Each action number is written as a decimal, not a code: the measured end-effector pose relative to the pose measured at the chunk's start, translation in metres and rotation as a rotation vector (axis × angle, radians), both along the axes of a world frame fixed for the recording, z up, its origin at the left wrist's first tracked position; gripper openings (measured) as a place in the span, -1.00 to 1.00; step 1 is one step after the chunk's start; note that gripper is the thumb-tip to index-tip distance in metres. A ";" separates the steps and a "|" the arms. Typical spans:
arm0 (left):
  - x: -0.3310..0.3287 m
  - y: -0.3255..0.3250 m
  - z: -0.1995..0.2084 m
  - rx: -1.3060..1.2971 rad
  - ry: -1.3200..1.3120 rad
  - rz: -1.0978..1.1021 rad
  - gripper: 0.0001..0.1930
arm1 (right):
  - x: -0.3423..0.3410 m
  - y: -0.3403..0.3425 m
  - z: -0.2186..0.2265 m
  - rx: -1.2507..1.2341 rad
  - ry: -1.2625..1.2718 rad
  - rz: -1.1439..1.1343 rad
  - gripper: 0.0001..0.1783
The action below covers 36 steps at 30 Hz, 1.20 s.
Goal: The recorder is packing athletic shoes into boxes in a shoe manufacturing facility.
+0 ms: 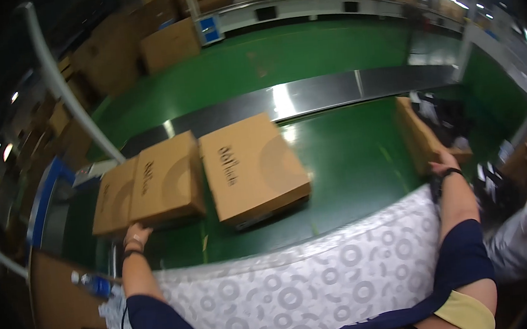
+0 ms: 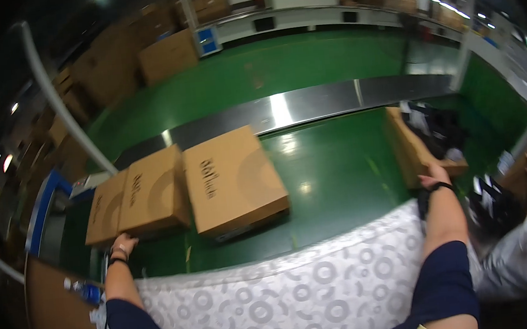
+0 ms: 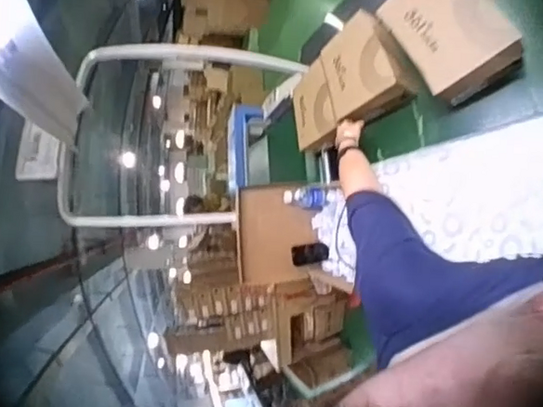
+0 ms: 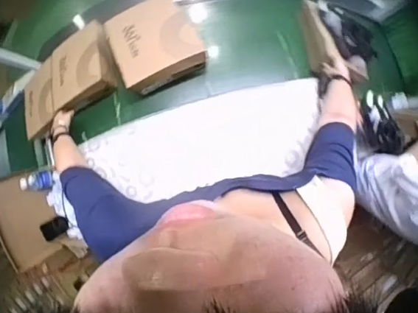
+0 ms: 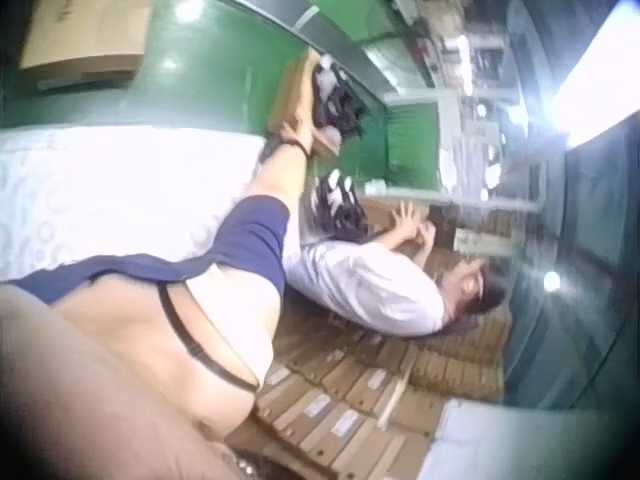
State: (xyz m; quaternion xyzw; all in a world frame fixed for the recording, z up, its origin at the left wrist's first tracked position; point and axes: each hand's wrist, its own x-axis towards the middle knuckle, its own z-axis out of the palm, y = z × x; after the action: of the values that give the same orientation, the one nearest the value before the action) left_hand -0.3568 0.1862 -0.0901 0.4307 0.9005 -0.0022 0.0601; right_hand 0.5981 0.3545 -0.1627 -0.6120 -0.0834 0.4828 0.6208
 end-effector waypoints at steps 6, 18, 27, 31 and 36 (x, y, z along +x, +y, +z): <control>0.058 0.041 0.019 0.603 0.144 -0.210 -0.77 | -0.173 -0.019 0.065 -0.002 -0.099 0.263 -0.15; 0.388 0.123 0.083 0.727 -0.446 -0.938 -0.49 | -0.332 -0.082 0.220 0.877 -1.263 0.533 -0.82; 0.409 0.162 0.068 0.788 -0.160 -0.930 -0.72 | -0.329 0.047 0.177 0.776 -1.735 1.177 -0.68; 0.389 0.191 0.083 0.624 -0.455 -0.764 -0.64 | -0.348 0.069 0.174 0.655 -1.441 1.129 -0.72; 0.384 0.208 0.078 0.589 -0.561 -0.674 -0.59 | -0.353 0.076 0.177 0.482 -1.179 1.166 -0.72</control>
State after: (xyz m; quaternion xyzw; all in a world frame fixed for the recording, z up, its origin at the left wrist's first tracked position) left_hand 0.0267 0.3939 -0.0123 0.6789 0.6238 0.3473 0.1711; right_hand 0.2452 0.4308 0.0143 -0.4737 -0.7929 0.2972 0.2421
